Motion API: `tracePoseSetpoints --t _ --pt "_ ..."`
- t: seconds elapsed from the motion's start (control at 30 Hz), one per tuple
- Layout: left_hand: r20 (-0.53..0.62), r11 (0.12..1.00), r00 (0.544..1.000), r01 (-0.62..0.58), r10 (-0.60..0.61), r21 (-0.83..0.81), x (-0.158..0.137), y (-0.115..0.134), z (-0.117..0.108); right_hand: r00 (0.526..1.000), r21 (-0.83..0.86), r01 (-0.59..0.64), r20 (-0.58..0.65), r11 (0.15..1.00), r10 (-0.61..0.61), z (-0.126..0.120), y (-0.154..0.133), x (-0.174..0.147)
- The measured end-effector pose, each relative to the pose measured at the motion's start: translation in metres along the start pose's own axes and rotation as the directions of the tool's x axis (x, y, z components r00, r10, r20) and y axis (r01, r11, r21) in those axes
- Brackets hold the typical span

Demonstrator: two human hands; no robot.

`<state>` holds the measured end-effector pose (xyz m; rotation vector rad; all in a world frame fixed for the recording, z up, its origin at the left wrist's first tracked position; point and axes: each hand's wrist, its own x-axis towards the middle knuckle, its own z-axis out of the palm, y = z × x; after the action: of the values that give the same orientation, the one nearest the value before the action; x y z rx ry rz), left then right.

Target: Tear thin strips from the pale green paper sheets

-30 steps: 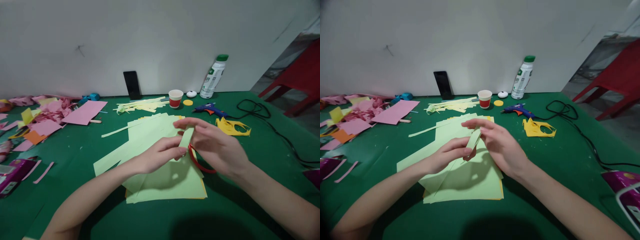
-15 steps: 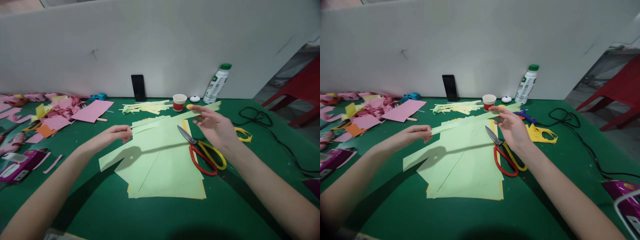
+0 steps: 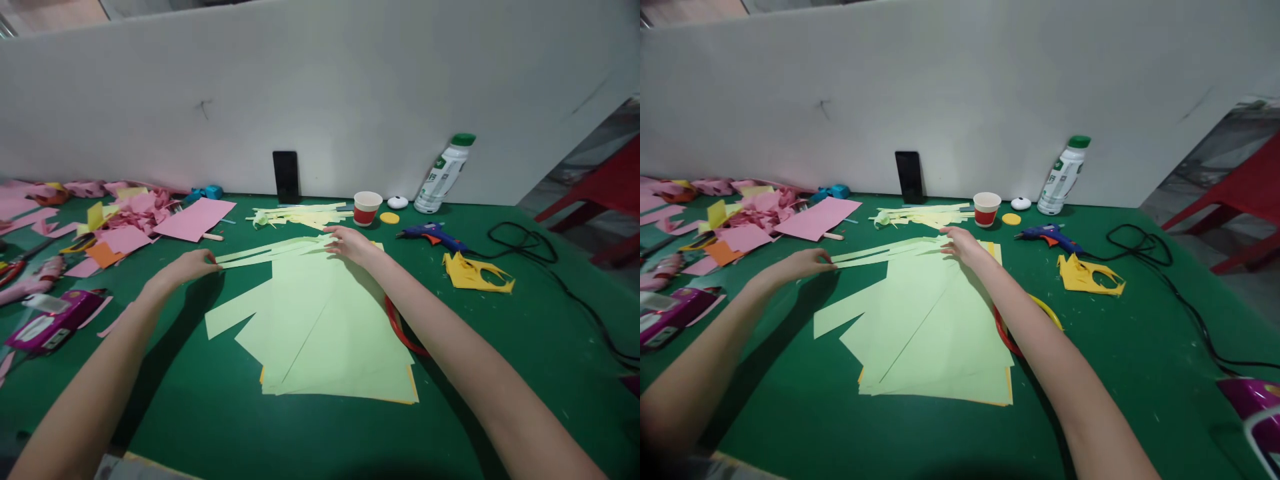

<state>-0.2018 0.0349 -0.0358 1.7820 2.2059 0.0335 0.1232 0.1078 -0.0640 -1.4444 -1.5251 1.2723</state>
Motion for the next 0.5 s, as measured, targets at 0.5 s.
tracePoseSetpoints --t 0.5 --pt "-0.16 0.875 0.862 -0.482 0.482 0.039 -0.052 0.112 0.074 0.997 -0.753 0.076 0.069 0.654 -0.035 -0.002 0.003 -0.032"
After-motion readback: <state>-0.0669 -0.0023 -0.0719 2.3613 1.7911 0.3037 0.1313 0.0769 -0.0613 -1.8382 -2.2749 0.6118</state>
